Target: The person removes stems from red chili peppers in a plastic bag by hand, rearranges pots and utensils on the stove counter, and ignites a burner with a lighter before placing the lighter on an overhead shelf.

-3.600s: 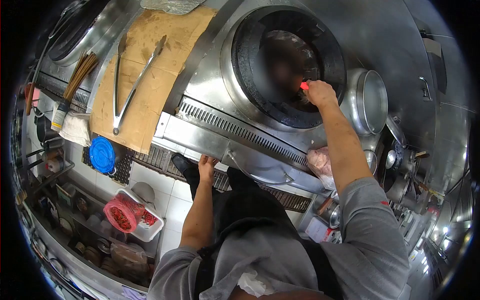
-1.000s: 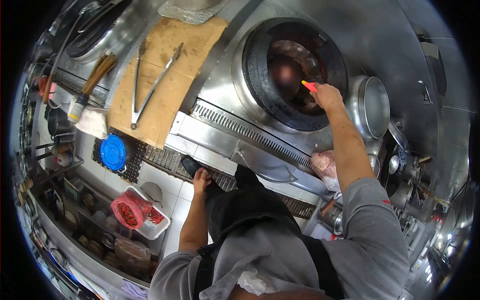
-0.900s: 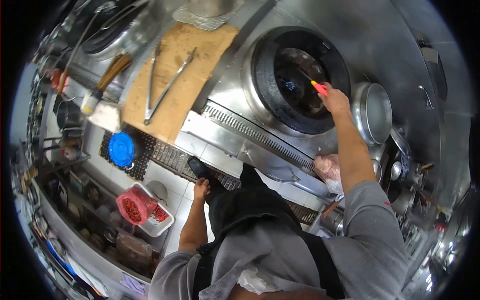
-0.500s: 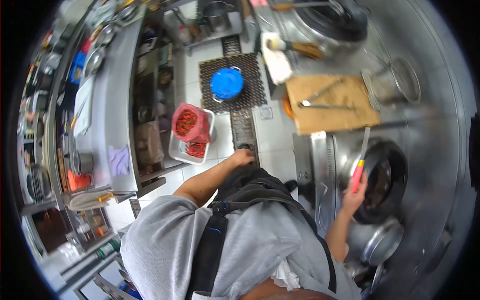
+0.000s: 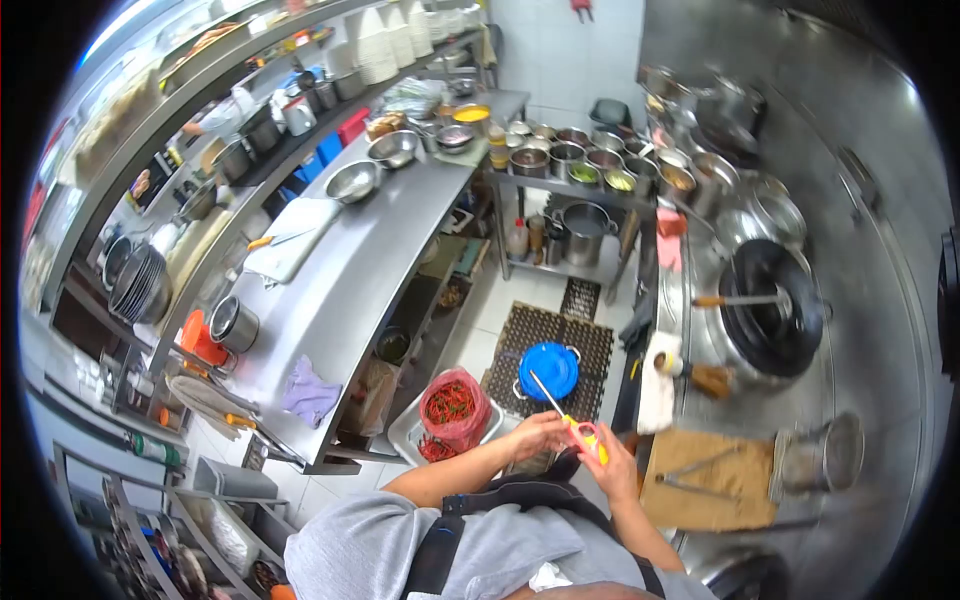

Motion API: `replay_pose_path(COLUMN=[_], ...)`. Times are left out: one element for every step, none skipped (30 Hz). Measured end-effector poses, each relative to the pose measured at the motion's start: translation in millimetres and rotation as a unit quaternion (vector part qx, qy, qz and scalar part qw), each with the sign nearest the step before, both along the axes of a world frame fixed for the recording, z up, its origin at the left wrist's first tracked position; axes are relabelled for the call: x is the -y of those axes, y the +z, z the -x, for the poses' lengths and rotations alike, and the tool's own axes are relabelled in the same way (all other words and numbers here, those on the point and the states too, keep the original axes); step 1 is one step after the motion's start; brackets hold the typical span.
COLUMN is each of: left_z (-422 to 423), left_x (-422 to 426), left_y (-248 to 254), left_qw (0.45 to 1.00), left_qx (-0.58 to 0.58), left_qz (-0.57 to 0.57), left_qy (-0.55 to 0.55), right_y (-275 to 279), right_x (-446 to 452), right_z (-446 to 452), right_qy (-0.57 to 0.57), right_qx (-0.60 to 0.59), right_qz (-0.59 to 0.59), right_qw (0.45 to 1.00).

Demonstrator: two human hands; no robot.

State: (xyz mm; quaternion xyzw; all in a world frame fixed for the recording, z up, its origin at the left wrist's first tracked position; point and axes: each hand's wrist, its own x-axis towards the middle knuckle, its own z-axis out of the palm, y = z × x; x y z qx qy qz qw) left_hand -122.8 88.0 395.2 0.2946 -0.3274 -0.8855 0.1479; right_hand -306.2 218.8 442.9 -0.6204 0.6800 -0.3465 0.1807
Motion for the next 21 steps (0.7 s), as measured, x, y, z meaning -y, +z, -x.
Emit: replay_pose_path(left_z=[4, 6, 9, 12, 14, 15, 13, 9, 4, -4, -15, -27, -42, -64, -81, -100, -130, -147, -163, -185, -205], left_x=[5, 10, 21, 32, 42, 53, 67, 82, 96, 110, 128, 139, 155, 177, 196, 215, 245, 266, 288, 312, 334], left_y=[1, -3, -6, -5, -2, 6, 9, 8, 7, 13, 12, 29, 33, 31, 54, 72, 73, 96, 126, 140, 157], left_qw=[1.0, 0.999, 0.998, 0.997, 0.995, 0.99, 0.988, 0.98, 0.969, 0.956, 0.946, 0.932, 0.91, 0.886, 0.868, 0.845, 0.827, 0.796, 0.776, 0.741, 0.727], left_qx=[0.011, 0.019, 0.027, 0.035, 0.045, 0.079, 0.079, 0.102, 0.124, 0.163, 0.167, 0.17, 0.171, 0.194, 0.214, 0.162, 0.146, 0.132, 0.109, 0.112, 0.078], left_qz=[0.002, 0.006, 0.014, 0.021, 0.028, 0.045, 0.052, 0.093, 0.132, 0.146, 0.157, 0.161, 0.175, 0.179, 0.168, 0.181, 0.216, 0.221, 0.214, 0.245, 0.288], left_qy=[0.024, 0.042, 0.059, 0.072, 0.085, 0.108, 0.119, 0.143, 0.165, 0.197, 0.231, 0.277, 0.334, 0.38, 0.415, 0.477, 0.498, 0.548, 0.583, 0.615, 0.618], right_y=[-1, 0, 3, -2, -6, -2, -4, -9, -15, -18, -20, -20, -21, -25, -27, -28, -31, -37, -44, -46, -43], right_x=[12, 21, 33, 47, 58, 70, 83, 95, 109, 123, 134, 146, 157, 167, 177, 186, 193, 200, 206, 212, 216], right_z=[4, 7, 13, 21, 27, 33, 41, 51, 60, 69, 79, 88, 96, 104, 110, 115, 120, 123, 124, 124, 121], right_qy=[0.01, 0.019, 0.026, 0.035, 0.044, 0.04, 0.051, 0.04, 0.028, 0.025, 0.033, 0.041, 0.047, 0.047, 0.05, 0.048, 0.044, 0.036, 0.041, 0.038, 0.034], right_qx=[0.019, 0.023, 0.025, 0.038, 0.052, 0.115, 0.115, 0.129, 0.142, 0.122, 0.121, 0.112, 0.103, 0.098, 0.098, 0.084, 0.069, 0.057, 0.013, 0.012, 0.011], right_qz=[0.004, -0.005, -0.011, 0.005, 0.019, -0.001, 0.006, -0.006, -0.018, -0.017, -0.016, -0.029, -0.041, -0.05, -0.048, -0.063, -0.078, -0.076, -0.015, -0.036, -0.056], right_qw=[1.0, 1.0, 0.999, 0.999, 0.998, 0.993, 0.992, 0.991, 0.989, 0.992, 0.992, 0.992, 0.993, 0.993, 0.993, 0.993, 0.994, 0.995, 0.999, 0.999, 0.998])
